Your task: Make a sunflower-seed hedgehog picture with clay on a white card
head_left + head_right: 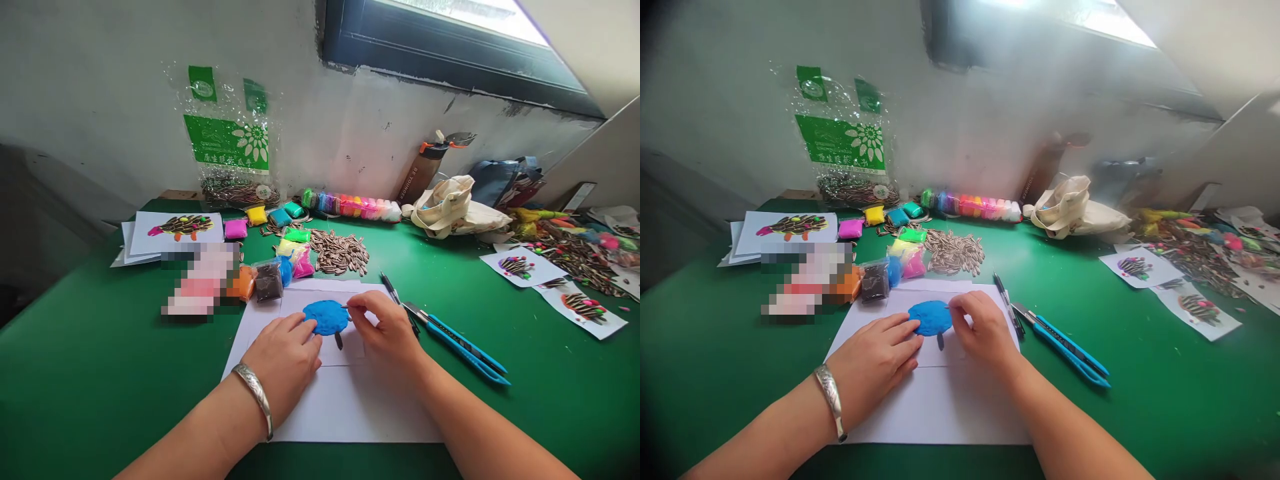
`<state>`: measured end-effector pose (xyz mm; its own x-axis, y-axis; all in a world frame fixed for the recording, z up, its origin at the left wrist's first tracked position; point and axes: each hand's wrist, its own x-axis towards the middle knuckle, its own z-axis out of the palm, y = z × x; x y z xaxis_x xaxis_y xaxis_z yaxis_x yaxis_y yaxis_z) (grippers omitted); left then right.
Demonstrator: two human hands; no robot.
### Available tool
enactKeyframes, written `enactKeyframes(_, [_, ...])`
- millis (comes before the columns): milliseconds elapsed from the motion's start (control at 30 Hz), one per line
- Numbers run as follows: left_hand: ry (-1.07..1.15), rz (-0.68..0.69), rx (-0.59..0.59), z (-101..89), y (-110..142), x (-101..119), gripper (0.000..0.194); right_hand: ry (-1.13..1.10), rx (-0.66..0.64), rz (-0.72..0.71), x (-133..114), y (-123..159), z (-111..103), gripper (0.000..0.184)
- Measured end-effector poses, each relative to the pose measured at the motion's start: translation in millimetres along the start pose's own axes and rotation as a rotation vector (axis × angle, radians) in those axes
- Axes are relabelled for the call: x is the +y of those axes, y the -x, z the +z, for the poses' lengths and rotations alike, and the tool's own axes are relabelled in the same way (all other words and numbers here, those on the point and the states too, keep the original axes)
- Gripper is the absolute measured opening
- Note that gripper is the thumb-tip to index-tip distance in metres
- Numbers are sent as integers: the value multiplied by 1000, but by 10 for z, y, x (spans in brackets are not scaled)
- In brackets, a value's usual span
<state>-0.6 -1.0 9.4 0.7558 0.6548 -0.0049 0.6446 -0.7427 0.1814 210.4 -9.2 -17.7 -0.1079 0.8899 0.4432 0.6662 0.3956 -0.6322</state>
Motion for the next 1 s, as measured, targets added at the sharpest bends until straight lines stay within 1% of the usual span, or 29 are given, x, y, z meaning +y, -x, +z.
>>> enactKeyframes(133, [-14,-12,18,4,-3,12,26,31,-14,-49,-43,-2,-5,12])
enactKeyframes(233, [-29,-27,-10,-2,-8,17,23,85,-47,-109,-88,-1,5,14])
enactKeyframes(333, [-34,-7,3,-24,-2,-2,23,104,-72,-158,-115,0,10,16])
enactKeyframes(433, [-23,-1,51,-45,15,-43,25,106,-54,-159,-109,-2,4,16])
enactKeyframes(500, [-26,-19,57,-40,24,-67,24,106,-64,-158,-96,-1,1,16])
enactKeyframes(600, [-34,-42,24,-7,27,-74,22,117,-158,-179,-94,9,7,16])
enactKeyframes(700, [-34,-38,19,14,20,-62,22,148,-263,-180,-127,26,15,18])
enactKeyframes(767, [-29,-26,33,2,18,-67,21,157,-290,-175,-157,34,9,20])
enactKeyframes(833, [-18,-22,65,-27,22,-94,20,148,-262,-178,-171,31,-11,19])
enactKeyframes(900, [-14,-38,114,-62,34,-136,21,133,-192,-160,-155,19,-42,18])
enactKeyframes(1000, [-23,-64,155,-90,55,-189,24,105,-94,-80,-61,-10,-95,16])
